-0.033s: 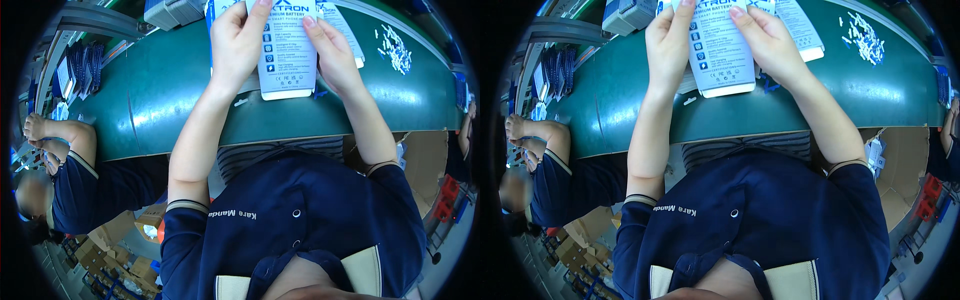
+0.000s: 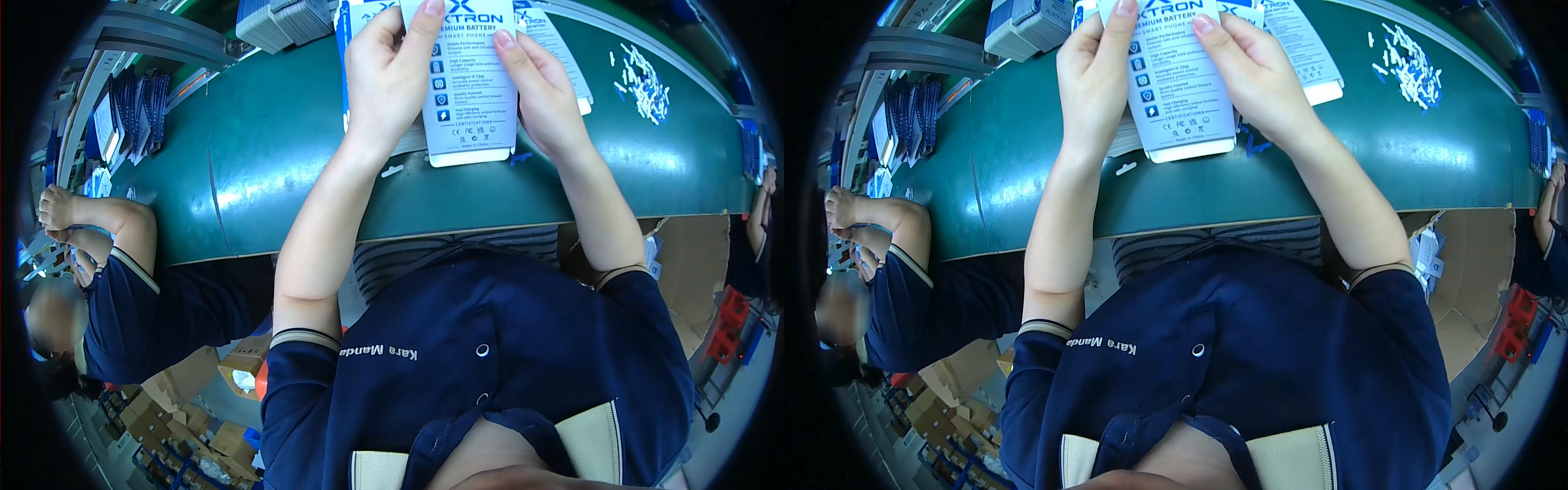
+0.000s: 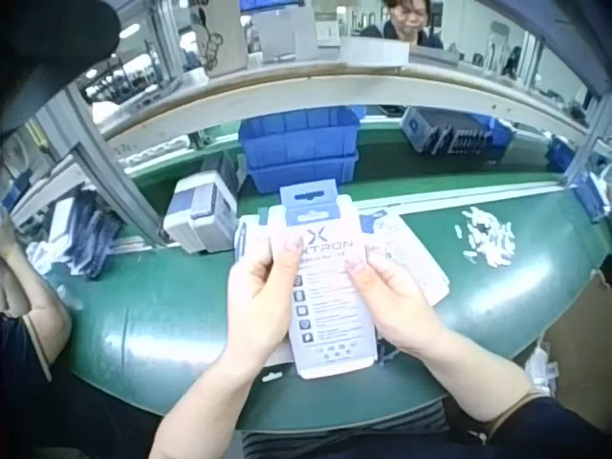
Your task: The person assembles small battery units by inserting a white battery into a blue and white cardboard sleeve labeled 'AXTRON'. They repeatedly pick a battery, slide it into a sleeve, and place the completed unit onto a growing stack on the green workbench.
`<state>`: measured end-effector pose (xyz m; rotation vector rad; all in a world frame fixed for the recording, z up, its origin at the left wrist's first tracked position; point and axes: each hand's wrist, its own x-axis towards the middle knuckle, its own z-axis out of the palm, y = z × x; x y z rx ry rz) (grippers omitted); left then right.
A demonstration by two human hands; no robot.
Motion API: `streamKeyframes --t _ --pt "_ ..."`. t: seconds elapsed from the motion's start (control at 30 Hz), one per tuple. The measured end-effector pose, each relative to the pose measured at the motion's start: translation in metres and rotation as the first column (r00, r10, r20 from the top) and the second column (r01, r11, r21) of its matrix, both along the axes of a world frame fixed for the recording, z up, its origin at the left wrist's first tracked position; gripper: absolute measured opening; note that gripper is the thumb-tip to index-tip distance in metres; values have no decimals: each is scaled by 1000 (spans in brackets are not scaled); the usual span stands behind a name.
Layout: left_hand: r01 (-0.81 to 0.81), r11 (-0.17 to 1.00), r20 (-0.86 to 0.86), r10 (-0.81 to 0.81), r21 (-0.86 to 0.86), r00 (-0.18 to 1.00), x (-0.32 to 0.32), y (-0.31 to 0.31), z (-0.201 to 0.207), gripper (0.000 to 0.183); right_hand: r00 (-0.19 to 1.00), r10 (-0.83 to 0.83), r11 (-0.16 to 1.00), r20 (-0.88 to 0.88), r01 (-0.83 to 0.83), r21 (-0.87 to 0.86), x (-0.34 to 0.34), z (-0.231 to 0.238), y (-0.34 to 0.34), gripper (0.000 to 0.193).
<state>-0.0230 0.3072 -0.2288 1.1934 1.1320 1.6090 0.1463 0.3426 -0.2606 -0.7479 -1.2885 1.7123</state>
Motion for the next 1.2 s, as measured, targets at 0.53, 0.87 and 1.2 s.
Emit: streamKeyframes --t 0.53,0.87,1.2 --pt "-79 971 -80 100 226 992 20 -10 -11 23 951 -244 925 -192 287 247 -16 20 -16 30" --pt "-87 954 -87 117 287 989 26 -9 -13 18 958 -232 900 -168 277 338 -17 26 -19 31" --pt "28 982 -16 -25 188 1000 15 -10 -5 25 975 -182 898 -126 217 383 -5 24 -6 25"
